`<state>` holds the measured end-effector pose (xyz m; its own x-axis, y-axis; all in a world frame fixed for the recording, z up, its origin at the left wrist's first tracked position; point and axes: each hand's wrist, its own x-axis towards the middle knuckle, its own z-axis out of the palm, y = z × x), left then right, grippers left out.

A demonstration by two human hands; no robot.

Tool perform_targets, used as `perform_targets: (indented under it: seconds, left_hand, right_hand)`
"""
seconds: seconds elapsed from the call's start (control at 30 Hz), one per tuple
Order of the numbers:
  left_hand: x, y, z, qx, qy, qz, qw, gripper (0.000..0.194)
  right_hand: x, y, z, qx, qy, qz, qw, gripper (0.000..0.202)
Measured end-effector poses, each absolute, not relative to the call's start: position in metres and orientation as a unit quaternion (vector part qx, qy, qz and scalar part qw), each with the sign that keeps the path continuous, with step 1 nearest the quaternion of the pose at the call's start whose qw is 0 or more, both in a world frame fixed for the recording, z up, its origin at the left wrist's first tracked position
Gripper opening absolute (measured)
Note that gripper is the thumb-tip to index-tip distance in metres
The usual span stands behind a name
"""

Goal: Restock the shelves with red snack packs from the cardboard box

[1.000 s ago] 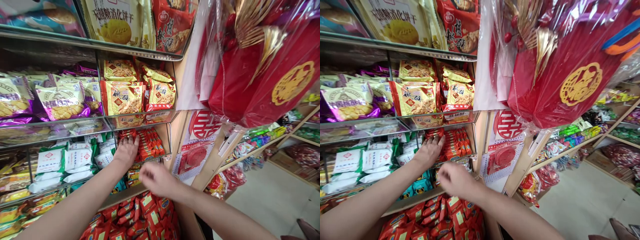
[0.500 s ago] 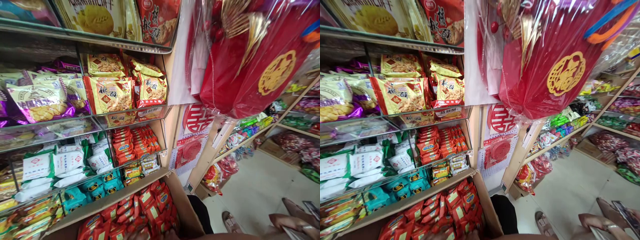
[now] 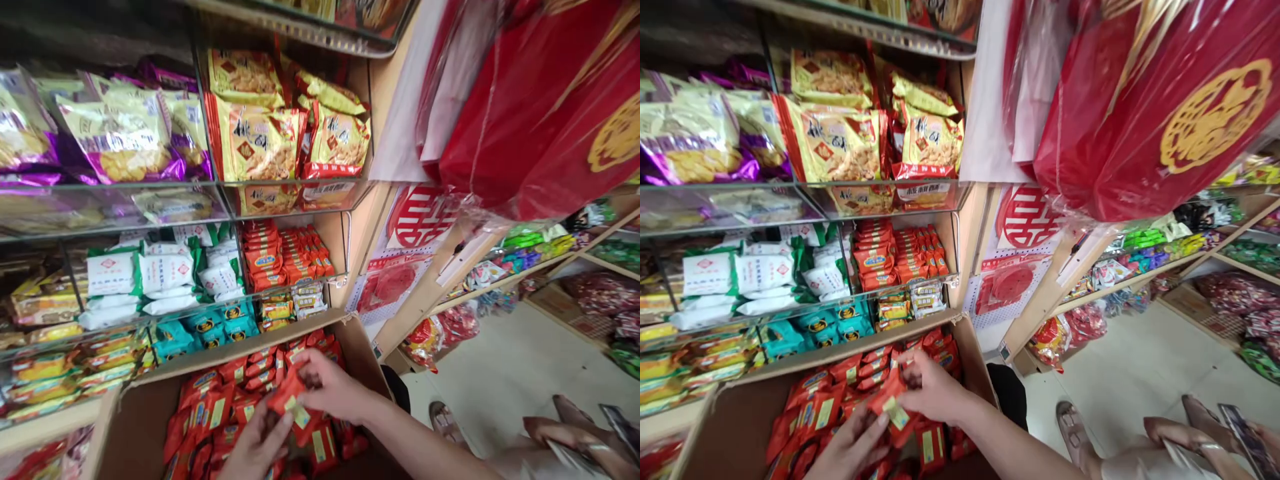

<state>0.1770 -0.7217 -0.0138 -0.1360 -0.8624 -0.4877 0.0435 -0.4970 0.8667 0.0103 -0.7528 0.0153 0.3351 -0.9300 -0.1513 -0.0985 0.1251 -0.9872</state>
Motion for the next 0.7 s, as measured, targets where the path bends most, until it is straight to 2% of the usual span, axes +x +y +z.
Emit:
perform_targets:
  seconds: [0.1,0.2,0.3,0.4,0.5,0.7]
  left_hand:
    - [0.157,-0.724,0.009,0.515,-0.328,-0.673,0.418,0.043]
    - [0.158,-0.729,0.02,0.496,-0.427,-0.645,0.394,0.032]
    - [0.165,-0.733,0.025,0.494,-0.502,-0.601,0.378,0.029]
    - [0.165,-0.736,0.03,0.516,-0.387,-0.596,0.478,0.039]
    - [0.158,-0.737,0.036,0.511,-0.23,-0.583,0.588,0.035]
    - [0.158,-0.737,0.031,0.52,-0.186,-0.521,0.65,0.03]
  right_hand:
    - [0.022,-0.75,0.031,-0.445,0.448,-0.463,0.622,0.037]
    - [0.022,-0.748,0.033,-0.489,0.48,-0.463,0.562,0.012]
    - [0.015,-0.753,0.037,-0.571,0.497,-0.416,0.504,0.02]
    - [0.016,-0.758,0.04,-0.561,0.486,-0.452,0.494,0.026]
    - [0.025,-0.759,0.037,-0.498,0.496,-0.499,0.507,0.031]
    - [0.04,-0.758,0.036,-0.497,0.517,-0.514,0.471,0.035]
